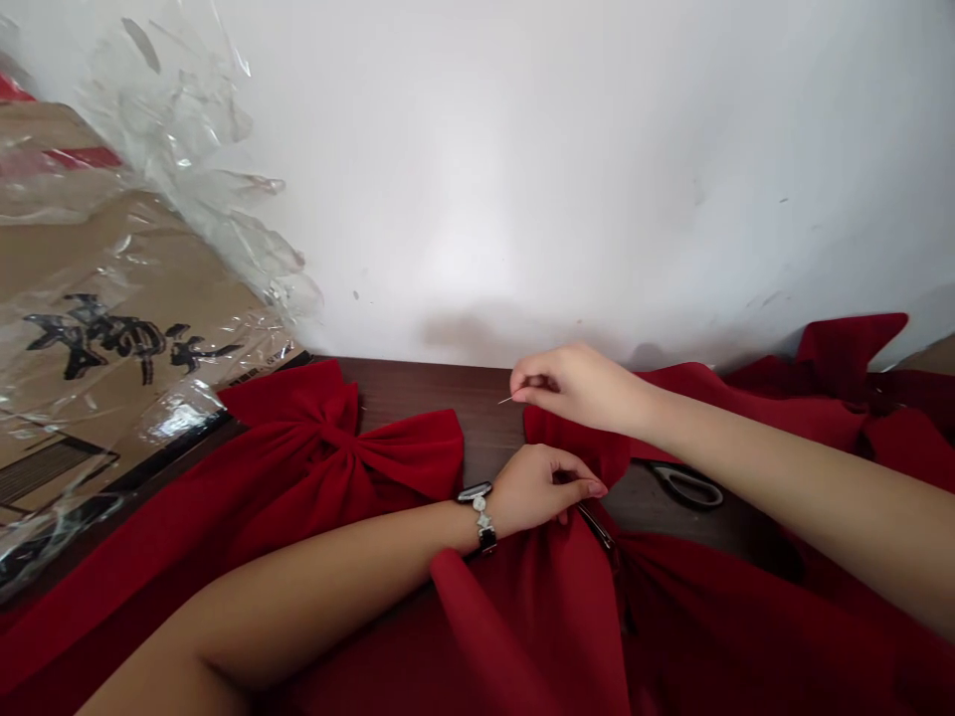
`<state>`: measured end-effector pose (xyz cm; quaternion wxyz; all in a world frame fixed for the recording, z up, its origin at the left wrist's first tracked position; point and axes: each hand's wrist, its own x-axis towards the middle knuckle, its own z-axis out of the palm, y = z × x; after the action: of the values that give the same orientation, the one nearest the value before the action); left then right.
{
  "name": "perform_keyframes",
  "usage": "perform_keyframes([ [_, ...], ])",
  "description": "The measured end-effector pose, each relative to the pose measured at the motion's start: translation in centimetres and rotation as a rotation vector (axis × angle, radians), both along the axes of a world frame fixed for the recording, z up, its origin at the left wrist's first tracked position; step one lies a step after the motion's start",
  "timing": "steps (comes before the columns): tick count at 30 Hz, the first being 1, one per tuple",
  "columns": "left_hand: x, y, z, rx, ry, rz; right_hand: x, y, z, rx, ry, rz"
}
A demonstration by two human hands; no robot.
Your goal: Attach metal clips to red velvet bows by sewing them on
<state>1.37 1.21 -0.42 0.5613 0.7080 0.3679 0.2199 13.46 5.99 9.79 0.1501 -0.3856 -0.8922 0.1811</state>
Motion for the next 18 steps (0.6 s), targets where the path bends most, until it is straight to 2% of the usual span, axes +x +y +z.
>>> perform_keyframes([
  [4,0.1,-0.2,-0.2,-0.006,-0.011,0.016,-4.1,0.3,-1.6,0.208,-0.297,0.274],
  [7,0.0,-0.4,-0.3,0.034,0.057,0.080,-6.4,0.3,-2.7,0.346,-0.430,0.365],
  [18,0.1,-0.4,-0.2,0.148,0.075,0.097,-8.5,1.3,-4.0,0.366,-0.472,0.530],
])
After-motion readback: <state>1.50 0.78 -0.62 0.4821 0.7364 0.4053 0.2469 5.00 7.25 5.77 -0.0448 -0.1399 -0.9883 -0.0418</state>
